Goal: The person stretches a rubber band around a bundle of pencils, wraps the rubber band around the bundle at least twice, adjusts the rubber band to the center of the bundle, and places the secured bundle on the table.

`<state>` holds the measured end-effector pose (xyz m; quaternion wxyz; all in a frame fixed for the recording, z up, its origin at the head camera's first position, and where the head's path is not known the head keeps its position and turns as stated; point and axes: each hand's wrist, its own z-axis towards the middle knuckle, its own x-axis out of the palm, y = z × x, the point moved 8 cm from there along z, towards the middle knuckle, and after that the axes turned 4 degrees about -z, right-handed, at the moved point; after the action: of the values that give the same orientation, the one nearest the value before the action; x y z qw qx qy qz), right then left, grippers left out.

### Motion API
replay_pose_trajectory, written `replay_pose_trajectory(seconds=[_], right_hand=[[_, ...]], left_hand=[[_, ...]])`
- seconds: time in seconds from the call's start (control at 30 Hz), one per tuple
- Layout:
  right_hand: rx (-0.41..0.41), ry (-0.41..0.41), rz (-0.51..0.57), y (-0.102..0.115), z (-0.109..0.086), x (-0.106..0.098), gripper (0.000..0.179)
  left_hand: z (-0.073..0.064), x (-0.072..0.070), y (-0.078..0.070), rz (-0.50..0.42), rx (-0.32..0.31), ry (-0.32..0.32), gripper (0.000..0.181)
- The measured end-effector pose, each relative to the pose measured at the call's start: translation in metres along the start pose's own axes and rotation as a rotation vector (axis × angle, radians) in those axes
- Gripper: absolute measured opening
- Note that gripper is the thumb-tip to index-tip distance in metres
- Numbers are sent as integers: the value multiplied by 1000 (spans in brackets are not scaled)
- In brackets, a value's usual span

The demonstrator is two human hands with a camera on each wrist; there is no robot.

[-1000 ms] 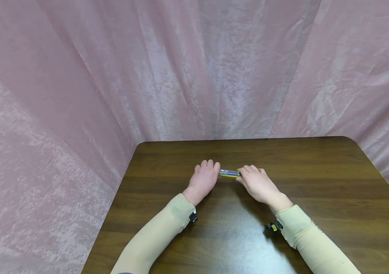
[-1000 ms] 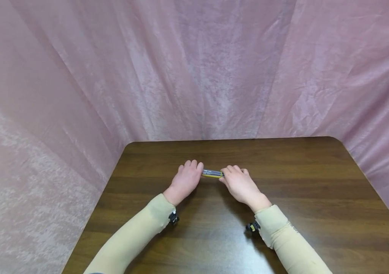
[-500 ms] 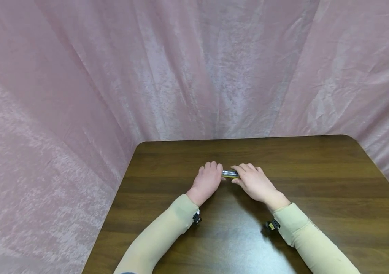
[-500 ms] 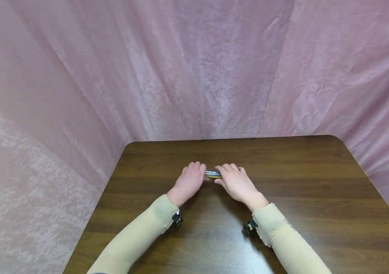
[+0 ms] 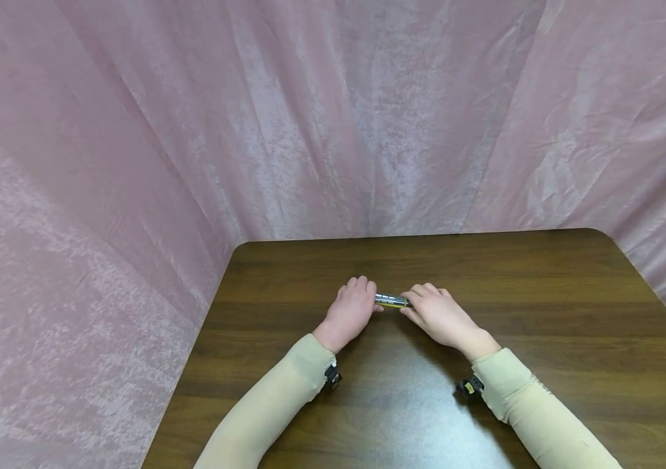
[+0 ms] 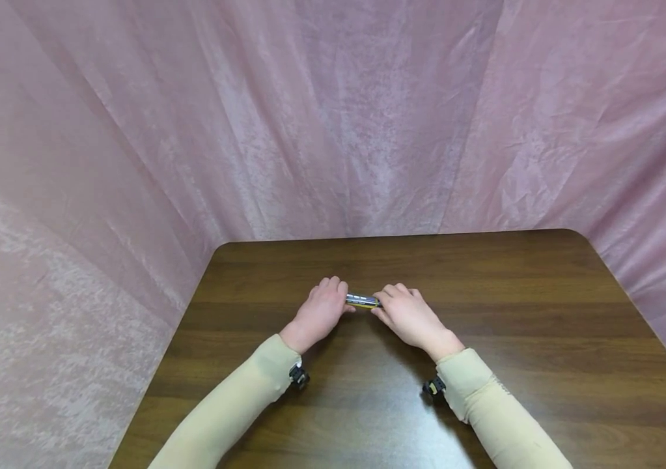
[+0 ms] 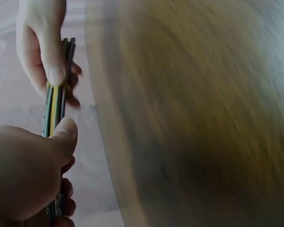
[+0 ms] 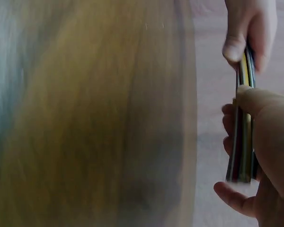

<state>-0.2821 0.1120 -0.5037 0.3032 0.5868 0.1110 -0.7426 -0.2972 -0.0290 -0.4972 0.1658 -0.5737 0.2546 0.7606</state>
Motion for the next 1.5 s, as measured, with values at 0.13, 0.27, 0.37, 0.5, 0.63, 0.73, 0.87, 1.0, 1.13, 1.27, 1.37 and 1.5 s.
replay_pose_trajectory(seconds=[0.13,0.27,0.37,0.5,0.63,0.73,0.87,1.0,1.13,1.27,1.37,1.5], right_hand=[[-33,29,61,7,3,2,40],[13,0,51,-1,3,-4,48],[39,-13,14,-8,1,-7,40],[10,-10,-10,-4,3,-4,30],[-13,-3,-11,2,5,0,30],[-36,8,-6,6,6,2,32],[-60,16,14,8,7,2,42],[-13,-4,40,1,6,-4,49],[10,-27,24,-3,5,-9,36],[-53,-16,2,4,7,-7,31],[-74,-3,10,7,8,-6,33],[-60,8,43,6,8,-4,35]], left_hand=[[2,1,-6,-13,30,-2,46],[3,2,-1,-26,-7,17,45],[2,2,5,-44,-29,27,43],[1,0,3,-53,-6,24,42],[1,1,1,-61,0,21,42],[0,0,-1,-61,12,3,42],[1,0,-3,-51,29,-17,44],[0,2,2,-72,10,-1,43],[-2,5,6,-95,-16,19,41],[-1,3,3,-93,-3,2,42],[0,2,0,-88,-2,-9,42],[1,2,-3,-68,-9,-22,43]])
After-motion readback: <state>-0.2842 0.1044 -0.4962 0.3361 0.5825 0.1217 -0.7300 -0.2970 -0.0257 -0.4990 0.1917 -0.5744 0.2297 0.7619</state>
